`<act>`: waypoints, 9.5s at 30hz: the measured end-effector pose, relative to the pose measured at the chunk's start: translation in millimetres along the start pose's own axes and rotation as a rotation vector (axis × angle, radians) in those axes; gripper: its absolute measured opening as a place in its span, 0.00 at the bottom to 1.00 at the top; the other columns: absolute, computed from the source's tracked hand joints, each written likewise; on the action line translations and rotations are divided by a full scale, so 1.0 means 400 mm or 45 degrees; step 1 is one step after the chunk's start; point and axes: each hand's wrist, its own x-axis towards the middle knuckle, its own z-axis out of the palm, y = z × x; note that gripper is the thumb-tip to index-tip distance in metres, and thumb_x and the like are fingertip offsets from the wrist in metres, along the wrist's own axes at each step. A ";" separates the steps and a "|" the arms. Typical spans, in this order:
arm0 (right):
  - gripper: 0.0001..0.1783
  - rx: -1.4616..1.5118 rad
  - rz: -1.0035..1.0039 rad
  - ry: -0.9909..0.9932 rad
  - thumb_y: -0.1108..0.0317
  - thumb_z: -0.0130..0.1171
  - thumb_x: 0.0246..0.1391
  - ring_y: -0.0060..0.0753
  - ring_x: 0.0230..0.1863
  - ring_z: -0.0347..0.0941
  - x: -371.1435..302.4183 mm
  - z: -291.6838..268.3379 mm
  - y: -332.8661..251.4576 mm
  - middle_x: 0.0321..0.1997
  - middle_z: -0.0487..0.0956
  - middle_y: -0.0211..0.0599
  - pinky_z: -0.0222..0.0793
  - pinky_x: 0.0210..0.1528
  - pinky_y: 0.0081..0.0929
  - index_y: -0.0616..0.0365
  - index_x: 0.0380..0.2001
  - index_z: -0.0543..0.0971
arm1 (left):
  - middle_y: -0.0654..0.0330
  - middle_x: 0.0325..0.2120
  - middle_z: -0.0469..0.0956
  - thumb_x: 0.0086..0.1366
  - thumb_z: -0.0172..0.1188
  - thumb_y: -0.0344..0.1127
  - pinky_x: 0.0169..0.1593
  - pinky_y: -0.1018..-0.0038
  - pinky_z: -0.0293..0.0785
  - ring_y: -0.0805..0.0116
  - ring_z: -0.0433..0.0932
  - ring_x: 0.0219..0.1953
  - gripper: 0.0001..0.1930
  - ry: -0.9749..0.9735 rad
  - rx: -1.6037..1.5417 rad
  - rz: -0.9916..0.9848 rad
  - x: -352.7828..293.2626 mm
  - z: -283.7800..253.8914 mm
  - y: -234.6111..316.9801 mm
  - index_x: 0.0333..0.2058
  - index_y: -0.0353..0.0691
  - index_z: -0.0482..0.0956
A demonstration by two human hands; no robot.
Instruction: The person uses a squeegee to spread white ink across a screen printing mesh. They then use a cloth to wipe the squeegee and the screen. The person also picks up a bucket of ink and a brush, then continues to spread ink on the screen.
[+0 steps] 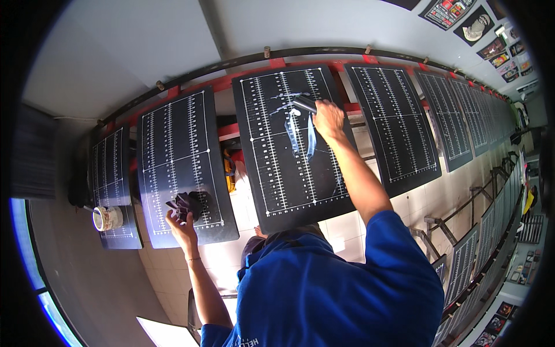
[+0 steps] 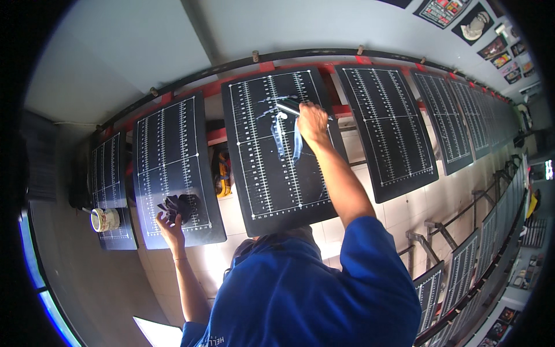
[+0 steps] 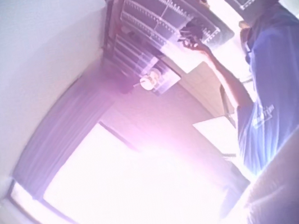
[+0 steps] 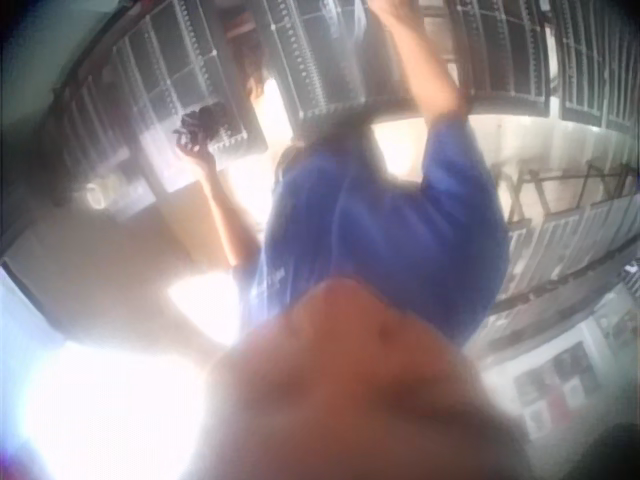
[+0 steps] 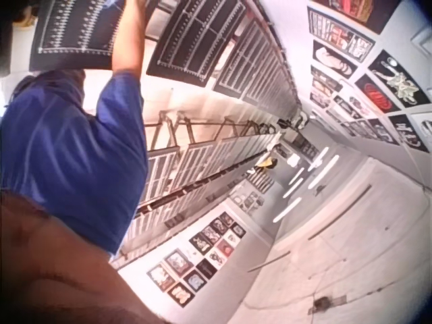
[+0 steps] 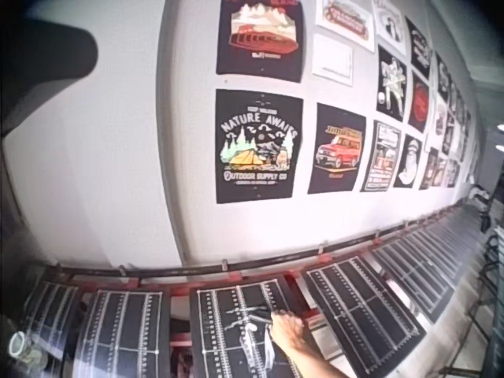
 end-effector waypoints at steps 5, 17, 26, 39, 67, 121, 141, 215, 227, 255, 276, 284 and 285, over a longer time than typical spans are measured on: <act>0.15 -0.010 -0.151 -0.123 0.64 0.71 0.42 0.41 0.44 0.79 -0.265 -0.035 -0.214 0.38 0.80 0.36 0.78 0.44 0.37 0.55 0.35 0.81 | 0.45 0.43 0.73 0.54 0.74 0.37 0.54 0.57 0.70 0.45 0.73 0.48 0.30 -0.023 0.256 0.042 0.003 0.003 -0.064 0.51 0.30 0.72; 0.33 0.167 -0.120 -0.212 0.72 0.74 0.36 0.41 0.54 0.76 -0.659 -0.196 -0.168 0.52 0.80 0.32 0.73 0.55 0.37 0.50 0.52 0.79 | 0.45 0.45 0.76 0.58 0.70 0.40 0.51 0.54 0.69 0.43 0.73 0.46 0.26 -0.217 0.144 0.433 0.025 -0.035 -0.096 0.51 0.32 0.76; 0.35 0.181 -0.456 -0.123 0.72 0.74 0.34 0.40 0.54 0.75 -0.450 -0.073 -0.251 0.55 0.78 0.31 0.73 0.54 0.37 0.50 0.53 0.79 | 0.46 0.44 0.74 0.49 0.73 0.32 0.54 0.55 0.67 0.44 0.71 0.46 0.30 -0.118 0.343 0.282 0.013 0.002 -0.089 0.51 0.33 0.71; 0.32 0.171 -0.499 -0.109 0.75 0.67 0.39 0.40 0.52 0.76 -0.274 0.006 -0.234 0.55 0.77 0.32 0.76 0.50 0.40 0.51 0.54 0.78 | 0.48 0.40 0.72 0.59 0.65 0.27 0.48 0.63 0.70 0.51 0.73 0.42 0.18 0.201 0.037 0.071 -0.055 -0.124 -0.138 0.46 0.27 0.74; 0.36 0.114 -0.187 -0.170 0.73 0.70 0.34 0.38 0.54 0.75 -0.486 -0.156 0.016 0.54 0.78 0.31 0.75 0.53 0.34 0.50 0.54 0.79 | 0.40 0.52 0.72 0.63 0.63 0.37 0.60 0.53 0.63 0.41 0.70 0.54 0.35 0.118 0.437 0.155 -0.092 -0.026 0.026 0.66 0.36 0.60; 0.23 0.049 -0.269 0.026 0.72 0.62 0.48 0.38 0.49 0.76 -0.227 0.051 -0.289 0.52 0.78 0.43 0.78 0.51 0.35 0.65 0.50 0.79 | 0.60 0.30 0.75 0.70 0.51 0.23 0.40 0.74 0.75 0.71 0.78 0.32 0.11 -0.453 -0.407 0.034 -0.199 -0.030 0.217 0.50 0.36 0.69; 0.35 0.031 -0.161 -0.046 0.76 0.71 0.36 0.43 0.52 0.75 -0.080 0.004 0.081 0.54 0.78 0.36 0.75 0.51 0.37 0.52 0.54 0.79 | 0.60 0.28 0.74 0.70 0.50 0.22 0.40 0.75 0.74 0.73 0.75 0.31 0.13 -0.463 -0.254 0.006 -0.138 -0.021 0.187 0.53 0.35 0.69; 0.27 0.099 -0.453 0.050 0.78 0.58 0.48 0.43 0.49 0.75 -0.069 0.134 -0.255 0.51 0.77 0.42 0.77 0.43 0.41 0.59 0.55 0.76 | 0.48 0.37 0.78 0.67 0.54 0.37 0.30 0.66 0.78 0.59 0.82 0.29 0.23 -0.623 -0.259 -1.295 -0.682 -0.058 -0.590 0.57 0.37 0.62; 0.14 -0.185 -0.259 0.287 0.68 0.56 0.51 0.36 0.44 0.74 0.032 0.189 -0.336 0.41 0.78 0.36 0.74 0.45 0.33 0.60 0.40 0.81 | 0.48 0.38 0.79 0.68 0.54 0.37 0.30 0.64 0.79 0.58 0.82 0.31 0.21 -0.669 -0.277 -1.306 -0.605 0.049 -0.537 0.57 0.39 0.63; 0.27 0.108 -0.437 0.023 0.81 0.59 0.43 0.40 0.54 0.76 0.363 0.138 0.217 0.53 0.81 0.29 0.73 0.57 0.36 0.47 0.48 0.83 | 0.49 0.36 0.78 0.68 0.52 0.33 0.31 0.68 0.78 0.61 0.81 0.30 0.20 -0.630 -0.249 -1.260 -0.512 0.046 -0.454 0.57 0.36 0.64; 0.30 -0.053 0.234 -0.124 0.75 0.69 0.35 0.43 0.49 0.77 -0.698 -0.190 -0.212 0.46 0.80 0.37 0.75 0.49 0.40 0.56 0.49 0.81 | 0.52 0.28 0.80 0.65 0.56 0.35 0.24 0.72 0.78 0.64 0.82 0.24 0.20 -1.359 0.049 -0.490 -0.127 0.096 -0.808 0.52 0.28 0.72; 0.12 -0.234 0.540 -0.047 0.73 0.59 0.48 0.49 0.42 0.80 -0.536 -0.136 0.076 0.39 0.82 0.45 0.78 0.44 0.42 0.58 0.38 0.81 | 0.55 0.22 0.78 0.65 0.57 0.33 0.19 0.72 0.74 0.66 0.79 0.20 0.12 -1.425 -0.144 -0.364 -0.034 0.104 -0.840 0.46 0.38 0.73; 0.12 -0.198 0.687 -0.077 0.73 0.58 0.49 0.49 0.42 0.80 -0.547 -0.116 0.055 0.40 0.81 0.45 0.78 0.43 0.42 0.57 0.39 0.82 | 0.56 0.20 0.76 0.65 0.54 0.29 0.18 0.69 0.74 0.66 0.78 0.18 0.07 -1.327 -0.171 -0.442 -0.037 0.085 -0.829 0.40 0.35 0.75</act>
